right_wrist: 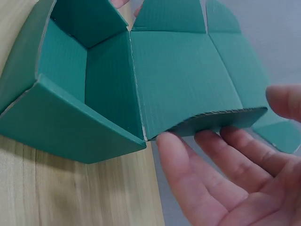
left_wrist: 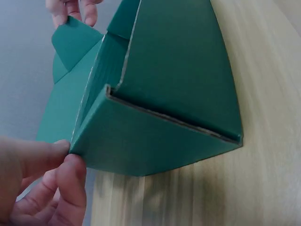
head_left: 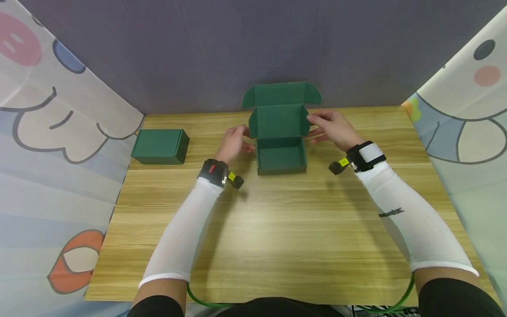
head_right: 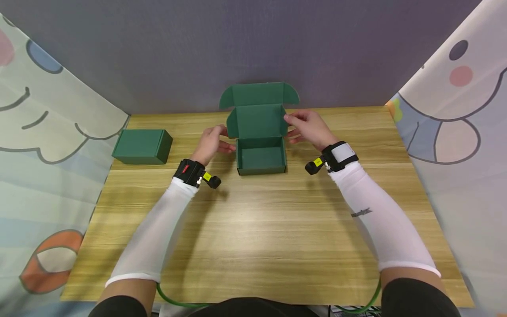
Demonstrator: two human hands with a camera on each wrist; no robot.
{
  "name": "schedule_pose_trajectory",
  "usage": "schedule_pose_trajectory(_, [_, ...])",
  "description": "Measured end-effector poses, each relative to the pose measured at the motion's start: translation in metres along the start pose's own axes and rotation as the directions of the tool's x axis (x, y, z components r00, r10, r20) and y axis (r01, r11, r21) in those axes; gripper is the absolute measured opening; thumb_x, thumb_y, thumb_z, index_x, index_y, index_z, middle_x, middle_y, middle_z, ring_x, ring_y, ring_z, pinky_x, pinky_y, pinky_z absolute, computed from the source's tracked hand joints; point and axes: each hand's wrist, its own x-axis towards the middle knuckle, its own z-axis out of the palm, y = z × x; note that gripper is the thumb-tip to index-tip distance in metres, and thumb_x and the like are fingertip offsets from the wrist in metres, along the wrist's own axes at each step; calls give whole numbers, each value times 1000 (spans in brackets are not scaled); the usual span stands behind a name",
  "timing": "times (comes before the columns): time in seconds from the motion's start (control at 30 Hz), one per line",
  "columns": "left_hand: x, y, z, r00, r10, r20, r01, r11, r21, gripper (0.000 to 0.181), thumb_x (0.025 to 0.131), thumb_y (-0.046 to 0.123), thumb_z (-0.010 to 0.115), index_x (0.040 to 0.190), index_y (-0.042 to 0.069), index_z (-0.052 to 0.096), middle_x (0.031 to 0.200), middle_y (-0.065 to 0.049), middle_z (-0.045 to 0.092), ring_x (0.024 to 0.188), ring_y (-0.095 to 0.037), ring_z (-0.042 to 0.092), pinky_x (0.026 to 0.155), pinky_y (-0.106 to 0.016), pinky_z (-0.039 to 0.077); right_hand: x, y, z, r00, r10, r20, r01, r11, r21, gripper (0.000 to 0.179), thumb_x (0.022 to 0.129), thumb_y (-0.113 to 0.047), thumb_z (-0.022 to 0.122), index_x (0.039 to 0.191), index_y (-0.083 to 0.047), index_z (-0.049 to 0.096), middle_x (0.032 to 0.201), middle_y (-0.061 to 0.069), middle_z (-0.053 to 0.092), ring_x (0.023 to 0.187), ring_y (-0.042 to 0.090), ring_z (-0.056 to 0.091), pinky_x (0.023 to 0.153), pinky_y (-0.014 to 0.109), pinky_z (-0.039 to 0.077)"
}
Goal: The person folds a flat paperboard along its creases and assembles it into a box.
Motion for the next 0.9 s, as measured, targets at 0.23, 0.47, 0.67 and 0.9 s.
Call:
schedule_pose_trajectory(0.23, [-2, 4, -4, 999, 4, 41, -6, 999, 48, 52, 110, 43, 37, 123, 2, 68, 127, -13, 66, 99, -36, 76, 94, -51, 61, -5, 1, -6, 999, -29, 30, 31, 997, -77, 48, 108, -27, 49, 144, 5, 53, 129, 6, 65, 103, 10, 71, 84, 27, 61])
schedule_pose_trajectory(0.47, [-4, 6, -6, 998, 12, 64, -15, 999, 36, 44, 109, 33, 44, 136, 4, 62, 125, -17, 65, 102, -40, 75, 97, -54, 59, -8, 3, -9, 994, -31, 104, 33, 999, -11, 53, 107, -29, 58, 148, 5, 49, 142, 14, 60, 109, 17, 73, 90, 33, 63])
schedule_pose_trajectory(0.67, [-5, 7, -7, 995, 38, 88, -46, 995, 84, 40, 108, 28, 48, 138, 4, 61, 129, -19, 68, 110, -45, 73, 100, -58, 57, -9, 6, -11, 984, -43, 170, 45, 999, -8, 58, 105, -24, 63, 154, 1, 44, 157, 19, 48, 111, 15, 73, 94, 36, 62])
schedule_pose_trajectory(0.9, [-7, 7, -7, 992, 59, 107, -69, 994, 89, 36, 105, 20, 56, 134, -2, 64, 133, -20, 69, 111, -42, 74, 101, -59, 56, -8, 13, -11, 980, -97, 175, 105, 994, -40, 57, 99, -14, 72, 151, -3, 51, 134, 12, 61, 105, 10, 73, 96, 32, 61])
